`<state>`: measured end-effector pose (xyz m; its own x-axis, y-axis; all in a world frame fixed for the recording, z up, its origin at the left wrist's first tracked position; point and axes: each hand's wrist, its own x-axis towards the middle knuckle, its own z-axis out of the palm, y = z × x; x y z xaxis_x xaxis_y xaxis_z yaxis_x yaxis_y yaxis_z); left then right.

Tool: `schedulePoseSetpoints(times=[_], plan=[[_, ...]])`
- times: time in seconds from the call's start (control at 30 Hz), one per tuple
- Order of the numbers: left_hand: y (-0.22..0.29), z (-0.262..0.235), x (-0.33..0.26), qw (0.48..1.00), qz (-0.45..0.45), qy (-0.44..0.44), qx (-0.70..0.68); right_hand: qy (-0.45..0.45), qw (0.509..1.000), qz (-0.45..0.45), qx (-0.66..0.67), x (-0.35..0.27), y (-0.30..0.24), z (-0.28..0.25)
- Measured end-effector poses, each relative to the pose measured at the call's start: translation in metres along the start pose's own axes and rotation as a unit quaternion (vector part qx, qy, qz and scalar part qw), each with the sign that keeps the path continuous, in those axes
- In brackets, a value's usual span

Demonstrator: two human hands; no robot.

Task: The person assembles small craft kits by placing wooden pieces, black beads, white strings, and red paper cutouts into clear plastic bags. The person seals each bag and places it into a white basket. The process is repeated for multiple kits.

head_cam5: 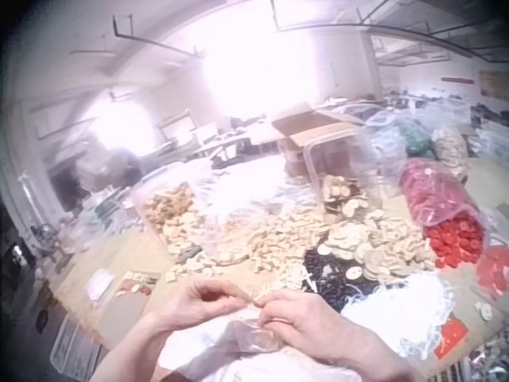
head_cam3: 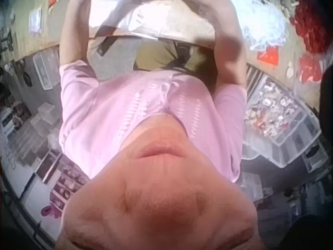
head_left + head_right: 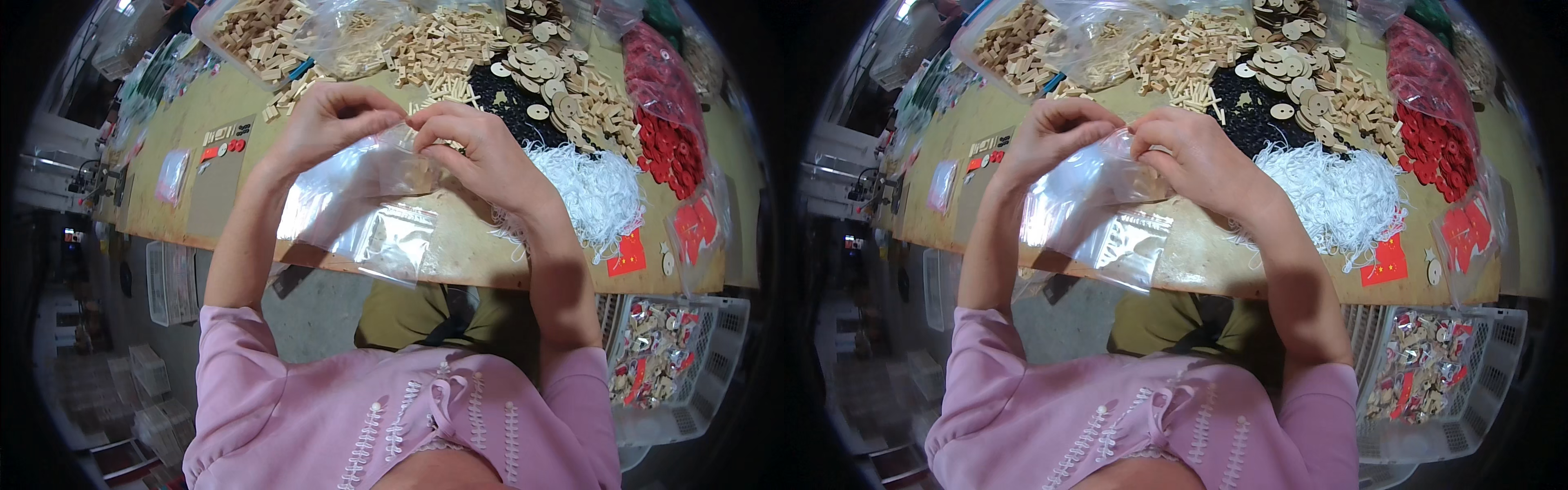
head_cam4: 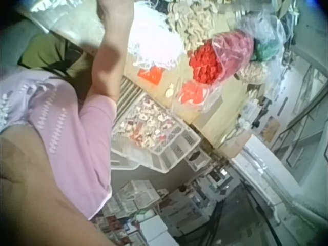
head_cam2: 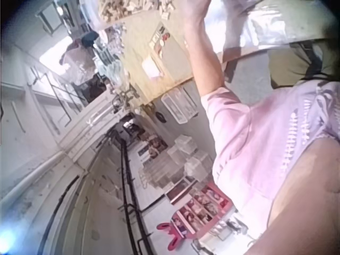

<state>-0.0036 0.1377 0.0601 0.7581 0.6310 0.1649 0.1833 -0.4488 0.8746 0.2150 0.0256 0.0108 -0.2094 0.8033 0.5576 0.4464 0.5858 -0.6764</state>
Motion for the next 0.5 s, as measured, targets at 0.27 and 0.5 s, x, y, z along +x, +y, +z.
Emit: schedulePoseSetpoints(times=[0.27, 0.5], plan=[[-0.068, 0.009, 0.025, 0.997, -0.045, 0.003, -0.060, -0.006, 0.996, -0.054, 0.072, -0.002, -0.038, 0.009], [-0.036, 0.101, 0.063, 0.987, -0.010, -0.107, 0.123, -0.009, 0.996, -0.068, 0.065, -0.076, -0.101, -0.002]])
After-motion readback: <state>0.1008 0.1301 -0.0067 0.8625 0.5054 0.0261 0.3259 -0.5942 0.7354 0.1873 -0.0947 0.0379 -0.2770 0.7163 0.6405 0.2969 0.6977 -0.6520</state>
